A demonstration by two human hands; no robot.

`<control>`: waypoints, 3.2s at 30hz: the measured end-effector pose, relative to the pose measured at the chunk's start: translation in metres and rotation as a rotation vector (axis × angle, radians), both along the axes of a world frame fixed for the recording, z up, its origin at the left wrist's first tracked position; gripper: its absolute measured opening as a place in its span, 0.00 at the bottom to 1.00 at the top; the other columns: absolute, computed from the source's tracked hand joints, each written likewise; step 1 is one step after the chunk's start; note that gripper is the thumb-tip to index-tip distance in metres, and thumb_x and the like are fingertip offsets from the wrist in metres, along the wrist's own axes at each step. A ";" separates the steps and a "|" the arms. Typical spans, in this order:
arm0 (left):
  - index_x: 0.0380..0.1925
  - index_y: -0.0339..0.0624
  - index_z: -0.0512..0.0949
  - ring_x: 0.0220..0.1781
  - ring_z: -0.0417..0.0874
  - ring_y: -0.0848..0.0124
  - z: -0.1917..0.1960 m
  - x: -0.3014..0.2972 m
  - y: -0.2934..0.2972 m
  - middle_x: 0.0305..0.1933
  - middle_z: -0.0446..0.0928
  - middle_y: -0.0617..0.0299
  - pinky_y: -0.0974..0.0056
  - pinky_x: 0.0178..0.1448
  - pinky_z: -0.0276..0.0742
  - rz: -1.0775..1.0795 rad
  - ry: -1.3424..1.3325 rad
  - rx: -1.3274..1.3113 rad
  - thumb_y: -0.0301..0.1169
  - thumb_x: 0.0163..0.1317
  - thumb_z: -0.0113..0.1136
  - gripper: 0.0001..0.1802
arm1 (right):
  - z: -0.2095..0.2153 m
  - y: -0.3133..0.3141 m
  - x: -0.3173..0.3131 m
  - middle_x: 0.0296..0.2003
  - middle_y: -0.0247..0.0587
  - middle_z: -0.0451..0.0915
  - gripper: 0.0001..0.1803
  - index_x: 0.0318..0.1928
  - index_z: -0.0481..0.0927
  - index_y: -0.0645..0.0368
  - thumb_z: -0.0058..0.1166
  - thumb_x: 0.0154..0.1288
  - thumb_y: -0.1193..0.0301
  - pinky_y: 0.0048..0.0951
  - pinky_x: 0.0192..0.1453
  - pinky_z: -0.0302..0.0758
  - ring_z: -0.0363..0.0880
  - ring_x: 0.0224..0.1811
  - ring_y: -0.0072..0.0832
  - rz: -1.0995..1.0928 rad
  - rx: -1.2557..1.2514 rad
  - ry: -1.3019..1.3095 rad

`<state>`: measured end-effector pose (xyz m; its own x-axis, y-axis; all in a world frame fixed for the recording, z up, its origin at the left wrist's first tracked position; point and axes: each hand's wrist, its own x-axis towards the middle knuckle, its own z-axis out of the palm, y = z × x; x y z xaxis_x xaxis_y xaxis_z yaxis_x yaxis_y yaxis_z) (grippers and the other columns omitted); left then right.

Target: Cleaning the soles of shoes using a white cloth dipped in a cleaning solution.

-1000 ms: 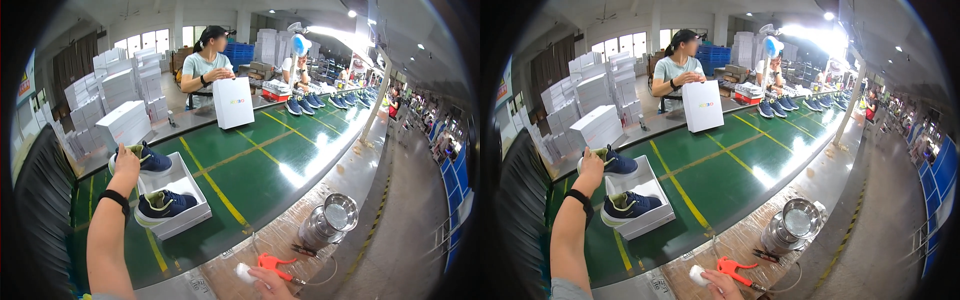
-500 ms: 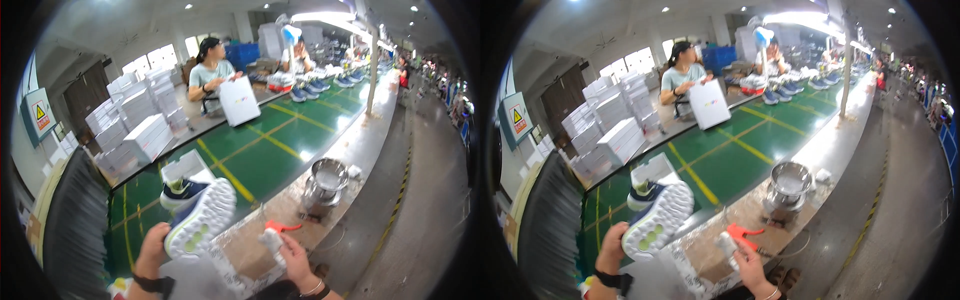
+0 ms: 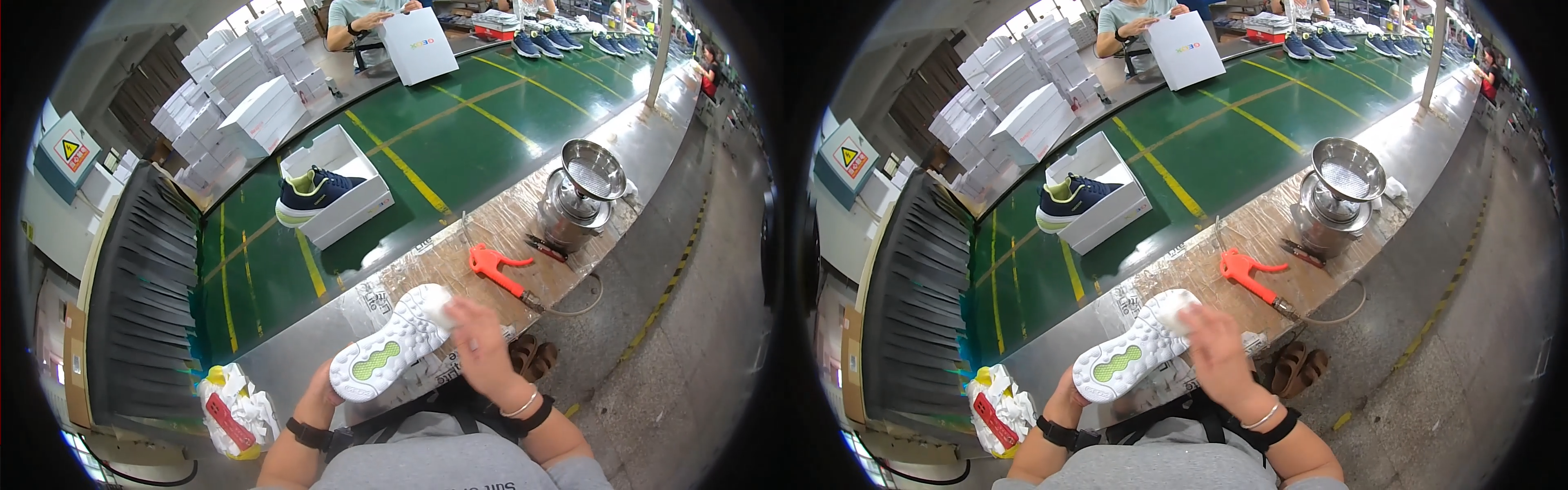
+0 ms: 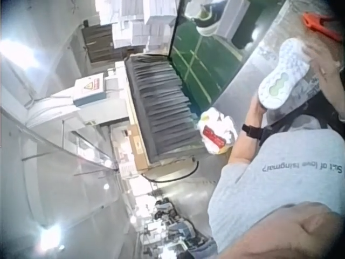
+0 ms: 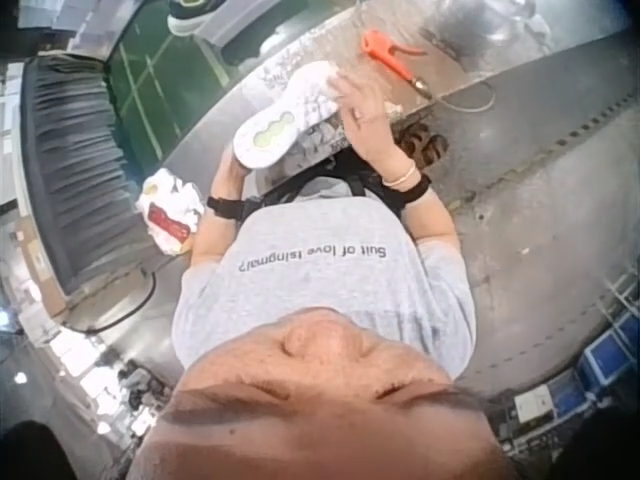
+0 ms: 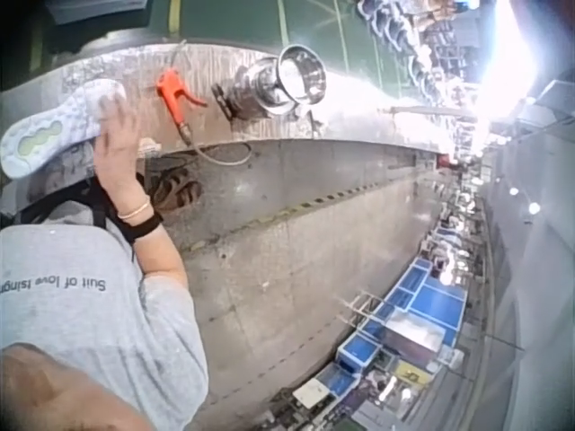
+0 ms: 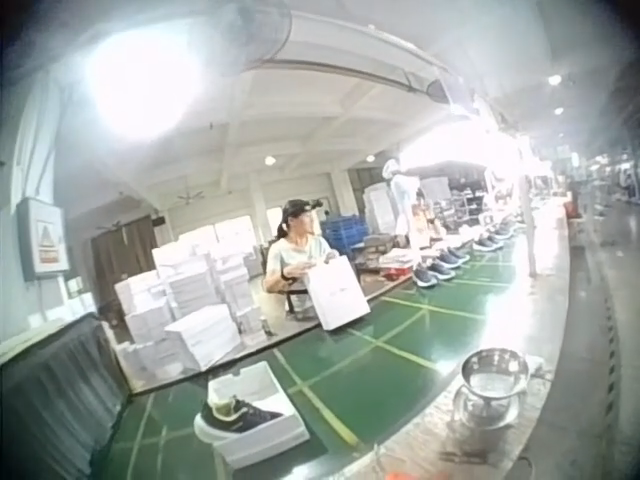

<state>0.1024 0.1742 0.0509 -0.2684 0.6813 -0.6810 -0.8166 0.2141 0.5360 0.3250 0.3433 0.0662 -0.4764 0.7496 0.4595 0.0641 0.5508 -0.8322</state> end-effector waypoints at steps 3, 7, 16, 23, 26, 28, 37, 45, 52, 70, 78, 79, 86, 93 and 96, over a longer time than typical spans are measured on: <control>0.45 0.28 0.73 0.40 0.82 0.63 -0.006 -0.003 -0.004 0.43 0.78 0.48 0.60 0.43 0.81 -0.022 -0.035 0.009 0.39 0.66 0.49 0.21 | -0.010 -0.032 -0.013 0.55 0.40 0.71 0.26 0.54 0.73 0.50 0.47 0.51 0.76 0.37 0.52 0.66 0.70 0.51 0.39 0.282 0.558 -0.286; 0.40 0.26 0.74 0.34 0.82 0.63 -0.016 -0.005 -0.007 0.37 0.80 0.49 0.61 0.37 0.80 0.071 0.136 -0.224 0.39 0.62 0.55 0.21 | -0.047 0.011 -0.028 0.52 0.39 0.73 0.22 0.50 0.75 0.50 0.47 0.52 0.76 0.41 0.50 0.68 0.71 0.48 0.41 0.068 0.440 -0.352; 0.38 0.27 0.76 0.34 0.82 0.65 -0.016 -0.009 0.000 0.36 0.80 0.50 0.64 0.37 0.79 0.028 0.158 -0.281 0.38 0.62 0.56 0.19 | -0.019 0.026 -0.068 0.47 0.42 0.74 0.20 0.47 0.75 0.56 0.47 0.51 0.75 0.37 0.47 0.69 0.71 0.45 0.39 0.159 0.435 -0.361; 0.38 0.29 0.77 0.33 0.82 0.68 -0.002 0.001 0.007 0.36 0.81 0.52 0.67 0.38 0.77 -0.011 0.144 -0.264 0.39 0.63 0.54 0.19 | -0.050 0.053 -0.066 0.47 0.40 0.74 0.19 0.47 0.75 0.55 0.47 0.51 0.74 0.37 0.46 0.69 0.71 0.44 0.37 0.037 0.443 -0.391; 0.37 0.29 0.78 0.32 0.82 0.68 0.000 -0.001 0.012 0.35 0.81 0.52 0.67 0.37 0.77 -0.062 0.273 -0.304 0.39 0.63 0.54 0.19 | -0.066 0.068 -0.065 0.47 0.39 0.74 0.19 0.46 0.76 0.53 0.46 0.51 0.76 0.38 0.47 0.69 0.72 0.43 0.38 -0.005 0.236 -0.473; 0.36 0.29 0.78 0.31 0.82 0.68 -0.007 -0.004 0.006 0.33 0.81 0.52 0.67 0.35 0.77 0.010 0.250 -0.304 0.39 0.62 0.55 0.19 | -0.029 0.031 -0.068 0.47 0.41 0.75 0.19 0.46 0.77 0.54 0.47 0.50 0.78 0.39 0.48 0.69 0.72 0.44 0.40 0.074 0.288 -0.388; 0.37 0.30 0.78 0.31 0.82 0.68 -0.007 0.000 0.011 0.33 0.81 0.52 0.68 0.35 0.78 0.004 0.242 -0.294 0.38 0.62 0.54 0.18 | -0.064 0.071 -0.066 0.47 0.41 0.73 0.22 0.49 0.76 0.51 0.47 0.49 0.76 0.40 0.48 0.69 0.71 0.43 0.37 0.047 0.212 -0.499; 0.36 0.30 0.78 0.30 0.83 0.68 -0.009 0.000 0.005 0.33 0.81 0.51 0.69 0.35 0.78 0.018 0.189 -0.259 0.38 0.62 0.55 0.18 | -0.049 0.056 -0.065 0.49 0.41 0.72 0.21 0.47 0.75 0.53 0.48 0.48 0.75 0.37 0.46 0.68 0.70 0.45 0.40 0.082 0.475 -0.397; 0.35 0.28 0.78 0.31 0.83 0.68 -0.006 0.004 0.008 0.33 0.81 0.51 0.69 0.35 0.78 0.027 0.156 -0.250 0.39 0.62 0.55 0.19 | -0.023 0.023 -0.063 0.46 0.39 0.73 0.18 0.44 0.76 0.54 0.48 0.49 0.74 0.36 0.46 0.68 0.70 0.43 0.38 0.126 0.515 -0.361; 0.39 0.28 0.76 0.32 0.82 0.67 -0.008 0.004 0.011 0.35 0.80 0.51 0.67 0.36 0.78 0.033 0.203 -0.287 0.37 0.63 0.53 0.18 | -0.044 0.050 -0.058 0.47 0.39 0.73 0.18 0.43 0.76 0.54 0.48 0.48 0.74 0.37 0.46 0.67 0.70 0.43 0.38 0.113 0.414 -0.438; 0.39 0.28 0.76 0.32 0.82 0.68 -0.007 0.008 0.012 0.36 0.80 0.52 0.68 0.36 0.78 0.071 0.123 -0.219 0.37 0.63 0.54 0.18 | -0.052 0.069 -0.061 0.44 0.40 0.74 0.17 0.43 0.76 0.55 0.47 0.49 0.76 0.37 0.45 0.68 0.70 0.43 0.39 0.047 0.328 -0.419; 0.39 0.28 0.76 0.32 0.82 0.68 -0.008 0.009 0.013 0.36 0.80 0.52 0.68 0.36 0.78 0.075 0.116 -0.224 0.37 0.63 0.54 0.18 | -0.051 0.071 -0.062 0.43 0.40 0.74 0.18 0.43 0.76 0.55 0.47 0.48 0.76 0.37 0.45 0.68 0.70 0.42 0.39 0.062 0.239 -0.411; 0.39 0.30 0.77 0.32 0.83 0.68 0.000 0.007 0.012 0.35 0.81 0.52 0.68 0.35 0.78 0.009 0.264 -0.283 0.38 0.63 0.53 0.18 | -0.009 0.000 -0.062 0.47 0.40 0.72 0.20 0.47 0.73 0.56 0.48 0.49 0.75 0.36 0.44 0.70 0.71 0.45 0.41 0.334 0.534 -0.247; 0.38 0.29 0.77 0.32 0.83 0.66 -0.002 0.013 0.020 0.36 0.80 0.50 0.68 0.36 0.79 0.053 0.138 -0.192 0.38 0.63 0.54 0.19 | -0.053 0.063 -0.059 0.46 0.38 0.73 0.21 0.47 0.73 0.54 0.47 0.48 0.76 0.35 0.41 0.69 0.71 0.41 0.38 0.110 0.363 -0.351; 0.39 0.28 0.76 0.33 0.83 0.64 -0.015 0.001 0.008 0.36 0.80 0.49 0.67 0.37 0.80 0.054 0.080 -0.145 0.38 0.63 0.54 0.19 | -0.019 0.003 -0.056 0.47 0.39 0.73 0.20 0.48 0.74 0.56 0.47 0.51 0.74 0.34 0.43 0.69 0.73 0.45 0.39 0.292 0.504 -0.271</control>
